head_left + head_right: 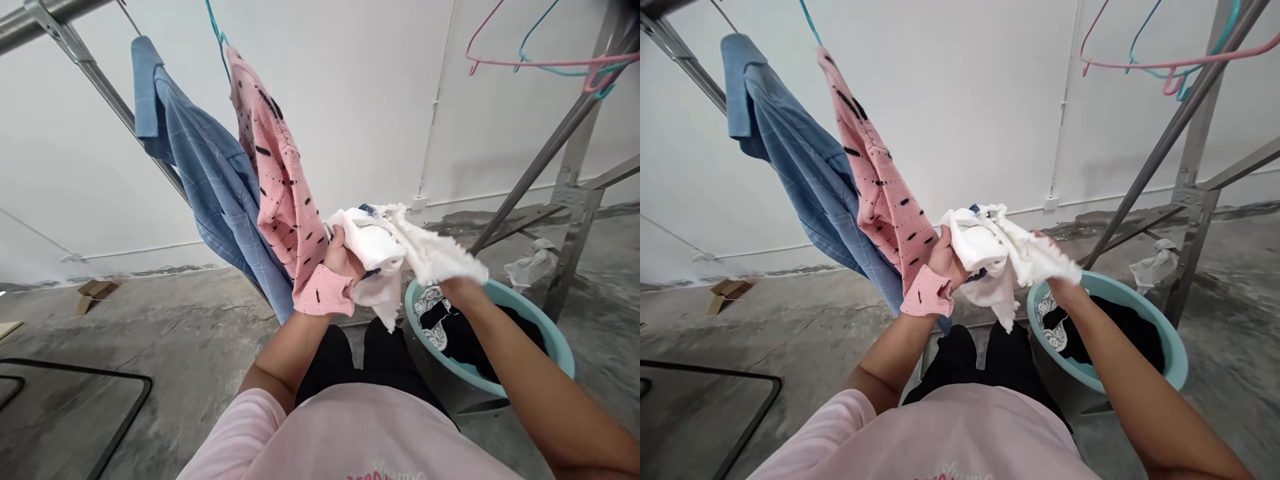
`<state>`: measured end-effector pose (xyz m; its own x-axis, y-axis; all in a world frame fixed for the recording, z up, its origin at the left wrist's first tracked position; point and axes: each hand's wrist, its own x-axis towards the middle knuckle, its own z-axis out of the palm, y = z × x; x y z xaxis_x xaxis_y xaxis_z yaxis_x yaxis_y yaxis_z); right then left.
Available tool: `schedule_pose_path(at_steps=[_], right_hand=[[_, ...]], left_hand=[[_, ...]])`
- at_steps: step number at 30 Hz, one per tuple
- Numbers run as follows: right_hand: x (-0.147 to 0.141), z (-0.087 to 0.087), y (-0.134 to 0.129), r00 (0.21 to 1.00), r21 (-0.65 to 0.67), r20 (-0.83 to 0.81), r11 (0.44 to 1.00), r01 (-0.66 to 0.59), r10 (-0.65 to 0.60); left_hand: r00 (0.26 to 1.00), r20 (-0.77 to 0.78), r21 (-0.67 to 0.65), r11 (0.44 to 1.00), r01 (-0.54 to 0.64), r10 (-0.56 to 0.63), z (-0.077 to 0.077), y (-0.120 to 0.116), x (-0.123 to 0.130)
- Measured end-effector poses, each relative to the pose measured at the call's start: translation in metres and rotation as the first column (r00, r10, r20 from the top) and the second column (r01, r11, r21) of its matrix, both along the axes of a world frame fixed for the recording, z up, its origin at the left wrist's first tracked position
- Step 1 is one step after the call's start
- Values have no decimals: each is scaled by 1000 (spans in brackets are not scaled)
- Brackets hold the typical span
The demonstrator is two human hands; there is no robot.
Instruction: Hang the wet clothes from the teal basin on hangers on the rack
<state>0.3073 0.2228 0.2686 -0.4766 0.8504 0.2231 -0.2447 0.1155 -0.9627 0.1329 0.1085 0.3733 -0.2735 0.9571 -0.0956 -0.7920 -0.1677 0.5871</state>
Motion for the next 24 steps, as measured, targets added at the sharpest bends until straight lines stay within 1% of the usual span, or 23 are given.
schedule_pose_path(at_steps=[2,3,5,6,7,9,11,13,15,17,18,19,20,21,22,24], right_hand=[[0,9,-19,985,-15,-56,986,-164,163],[0,13,-28,971,-19,-51,972,-234,233],[-4,14,-42,942,-25,-1,942,-335,335],[-7,12,-47,934,-33,28,934,-356,357],[-10,8,-50,933,-44,54,934,-353,356],[-17,-2,-51,948,-84,82,950,-299,306],[-22,-14,-46,968,-133,99,967,-217,230],[-23,-24,-38,980,-141,161,985,-96,119],[-18,-30,-31,955,-55,297,998,33,-15],[-11,-31,-31,900,90,402,985,144,-169],[-8,-29,-34,892,149,393,972,179,-224],[-7,-26,-39,908,186,336,963,196,-250],[-8,-23,-46,938,205,245,959,198,-246],[-12,-19,-54,967,216,148,961,173,-207],[-18,-16,-62,988,225,73,968,115,-134],[-32,-12,-76,1000,212,12,977,3,-6]], left_hand=[[999,32,6,1000,-8,8,5,-5,2],[999,42,15,1000,-10,9,6,-7,2],[999,53,39,999,-13,11,4,-9,1],[998,54,54,998,-14,11,2,-9,0],[999,50,74,997,-10,7,0,-9,-1],[999,32,119,993,19,-23,-2,-8,-4],[999,11,165,985,43,-45,-2,-10,-8],[999,-10,208,977,35,-33,1,-15,-10],[999,-36,235,972,15,-6,5,-20,-12],[998,-60,232,973,2,12,8,-24,-10],[998,-64,224,975,-2,17,9,-25,-7],[998,-60,217,976,-5,18,9,-25,-4],[999,-49,212,977,-3,13,9,-26,1],[999,-32,211,978,3,3,9,-26,7],[1000,-13,211,977,17,-14,9,-26,13],[999,16,216,975,45,-50,8,-26,23]])
